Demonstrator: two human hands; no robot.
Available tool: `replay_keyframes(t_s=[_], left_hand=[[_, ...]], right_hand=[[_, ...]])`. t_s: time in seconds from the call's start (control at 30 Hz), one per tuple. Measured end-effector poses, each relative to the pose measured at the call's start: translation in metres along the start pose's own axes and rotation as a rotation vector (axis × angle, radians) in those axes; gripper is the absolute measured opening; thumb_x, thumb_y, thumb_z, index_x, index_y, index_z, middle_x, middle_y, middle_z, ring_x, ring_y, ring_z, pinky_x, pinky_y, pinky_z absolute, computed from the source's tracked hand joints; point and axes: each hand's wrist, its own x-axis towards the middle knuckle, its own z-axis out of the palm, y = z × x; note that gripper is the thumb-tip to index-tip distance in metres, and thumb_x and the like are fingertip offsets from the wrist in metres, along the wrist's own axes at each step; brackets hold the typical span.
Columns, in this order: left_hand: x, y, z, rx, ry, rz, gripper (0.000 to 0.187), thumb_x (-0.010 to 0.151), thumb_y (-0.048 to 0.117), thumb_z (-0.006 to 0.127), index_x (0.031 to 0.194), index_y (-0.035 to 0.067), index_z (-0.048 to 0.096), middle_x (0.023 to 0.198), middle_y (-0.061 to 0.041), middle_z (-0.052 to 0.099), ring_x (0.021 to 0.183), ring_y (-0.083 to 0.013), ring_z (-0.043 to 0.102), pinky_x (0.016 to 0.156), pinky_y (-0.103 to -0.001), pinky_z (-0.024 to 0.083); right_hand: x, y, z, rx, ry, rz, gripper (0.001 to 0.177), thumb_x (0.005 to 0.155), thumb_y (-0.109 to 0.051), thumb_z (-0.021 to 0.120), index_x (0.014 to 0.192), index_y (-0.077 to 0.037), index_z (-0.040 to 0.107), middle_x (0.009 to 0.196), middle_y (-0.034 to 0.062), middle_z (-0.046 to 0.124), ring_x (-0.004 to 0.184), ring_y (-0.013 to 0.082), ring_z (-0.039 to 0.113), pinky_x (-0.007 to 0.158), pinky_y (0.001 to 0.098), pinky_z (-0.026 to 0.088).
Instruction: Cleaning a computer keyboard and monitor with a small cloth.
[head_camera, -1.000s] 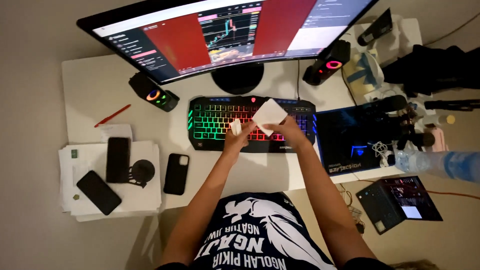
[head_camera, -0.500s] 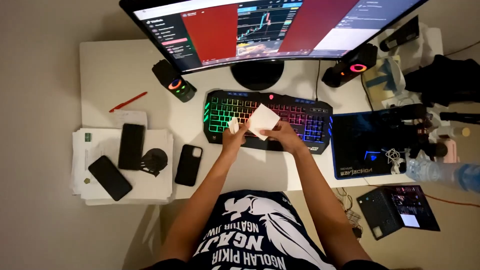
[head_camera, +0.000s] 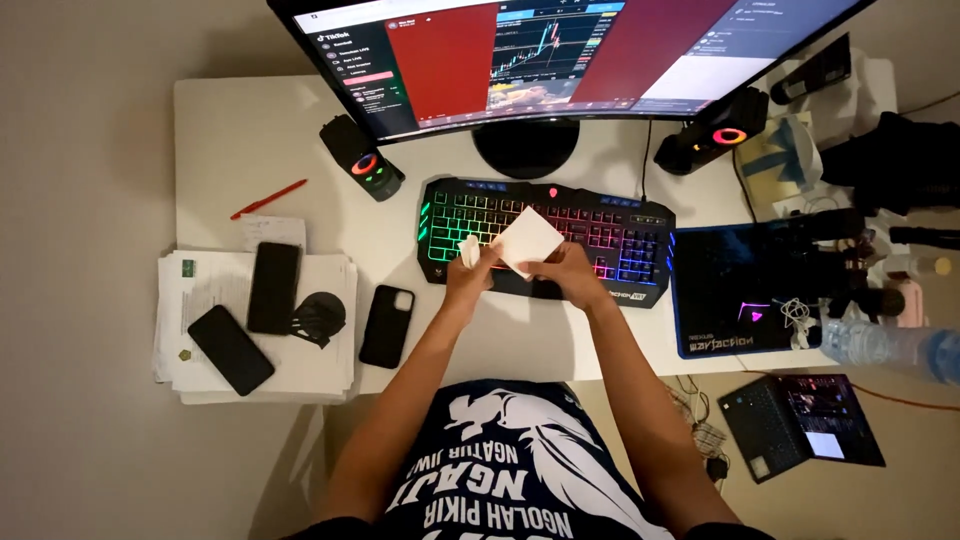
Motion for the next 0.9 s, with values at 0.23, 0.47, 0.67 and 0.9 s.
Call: replay_keyframes(t_s=[0.23, 0.47, 0.67, 0.9], left_hand=[[-0.007, 0.012, 0.013, 0.210, 0.058, -0.028, 0.033, 0.078, 0.033, 0.088, 0.085, 0.008, 0.068, 0.068, 0.005, 0.058, 0.055, -0.0051, 0.050, 0.049, -0.025, 0.040], [-0.002, -0.001, 0.008, 0.090, 0.056, -0.038, 0.032, 0.081, 0.029, 0.087, 0.079, 0.008, 0.063, 0.062, 0.004, 0.051, 0.052, -0.0056, 0.044, 0.047, -0.025, 0.035], [-0.002, 0.001, 0.008, 0.023, 0.049, -0.045, 0.028, 0.086, 0.028, 0.083, 0.081, 0.009, 0.062, 0.061, 0.004, 0.049, 0.049, -0.0047, 0.040, 0.045, -0.025, 0.029], [0.003, -0.013, -0.004, -0.119, 0.002, -0.031, 0.029, 0.090, 0.026, 0.082, 0.082, 0.010, 0.059, 0.063, 0.008, 0.045, 0.051, -0.0034, 0.036, 0.046, -0.025, 0.026]], right_hand=[[0.001, 0.005, 0.003, -0.010, 0.022, -0.025, 0.024, 0.079, -0.015, 0.086, 0.095, -0.001, 0.077, 0.082, 0.0037, 0.075, 0.069, 0.0098, 0.066, 0.064, 0.0261, 0.051], [-0.006, -0.004, 0.010, -0.042, 0.053, -0.019, 0.025, 0.080, -0.016, 0.086, 0.099, -0.002, 0.078, 0.086, 0.0009, 0.075, 0.072, 0.0074, 0.065, 0.065, 0.0256, 0.051], [0.001, 0.002, 0.010, 0.002, 0.082, 0.039, 0.026, 0.080, -0.015, 0.085, 0.101, -0.002, 0.077, 0.088, 0.0025, 0.077, 0.075, 0.0100, 0.067, 0.068, 0.0273, 0.054], [0.004, 0.006, 0.009, -0.114, 0.066, -0.005, 0.029, 0.081, -0.015, 0.086, 0.103, 0.001, 0.077, 0.090, 0.0050, 0.075, 0.074, 0.0104, 0.065, 0.069, 0.0281, 0.053]])
